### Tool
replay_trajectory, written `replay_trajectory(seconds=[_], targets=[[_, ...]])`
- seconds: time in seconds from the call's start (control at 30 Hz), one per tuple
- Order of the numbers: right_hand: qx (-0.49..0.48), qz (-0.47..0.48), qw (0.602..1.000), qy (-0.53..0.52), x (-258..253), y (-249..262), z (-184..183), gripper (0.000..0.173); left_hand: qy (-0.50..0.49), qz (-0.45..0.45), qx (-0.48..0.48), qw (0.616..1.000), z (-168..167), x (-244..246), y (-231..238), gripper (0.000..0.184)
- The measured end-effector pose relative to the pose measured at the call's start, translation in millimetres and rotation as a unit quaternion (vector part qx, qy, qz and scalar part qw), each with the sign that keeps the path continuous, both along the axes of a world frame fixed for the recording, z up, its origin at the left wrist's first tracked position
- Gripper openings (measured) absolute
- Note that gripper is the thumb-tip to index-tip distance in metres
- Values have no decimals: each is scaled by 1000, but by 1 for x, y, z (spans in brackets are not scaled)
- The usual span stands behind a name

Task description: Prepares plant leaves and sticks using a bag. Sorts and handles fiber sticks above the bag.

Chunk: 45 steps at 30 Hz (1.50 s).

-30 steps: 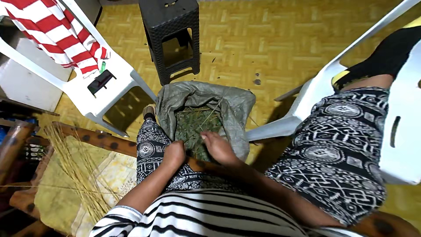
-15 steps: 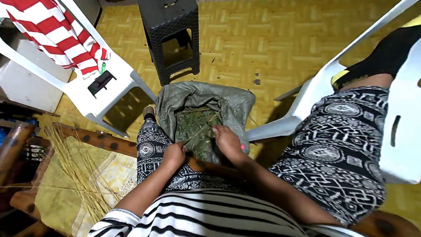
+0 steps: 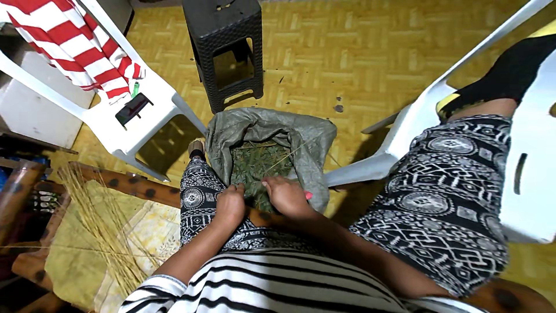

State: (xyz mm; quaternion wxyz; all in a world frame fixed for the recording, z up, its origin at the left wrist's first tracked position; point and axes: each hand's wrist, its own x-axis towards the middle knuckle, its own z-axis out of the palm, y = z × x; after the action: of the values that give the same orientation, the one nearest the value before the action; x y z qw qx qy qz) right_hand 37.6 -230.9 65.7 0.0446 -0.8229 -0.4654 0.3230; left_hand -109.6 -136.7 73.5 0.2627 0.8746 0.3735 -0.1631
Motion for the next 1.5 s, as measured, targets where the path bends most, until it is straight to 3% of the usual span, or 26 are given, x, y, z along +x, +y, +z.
replay_trajectory(seconds=[0.33, 0.53, 0.73, 0.9, 1.33, 1.5], targets=[[-29, -98, 994, -23, 34, -3, -21, 44, -38, 3, 2, 999, -3, -12, 1, 37], [-3, -205, 979, 17, 48, -8, -25, 44, 66, 22, -74, 995, 10, -11, 8, 42], [45, -67, 985, 152, 5, -8, -5, 46, 42, 78, -160, 983, 6, 3, 17, 39], [17, 14, 989, 144, -19, -8, 7, 47, 36, 82, -176, 980, 7, 14, 18, 38], [-13, -1, 1000, 4, -14, -1, 7, 48, 71, 18, -83, 994, 9, 19, 0, 36], [5, -71, 997, -2, 13, -6, -8, 44, 68, 30, -105, 992, 8, 12, 6, 39]])
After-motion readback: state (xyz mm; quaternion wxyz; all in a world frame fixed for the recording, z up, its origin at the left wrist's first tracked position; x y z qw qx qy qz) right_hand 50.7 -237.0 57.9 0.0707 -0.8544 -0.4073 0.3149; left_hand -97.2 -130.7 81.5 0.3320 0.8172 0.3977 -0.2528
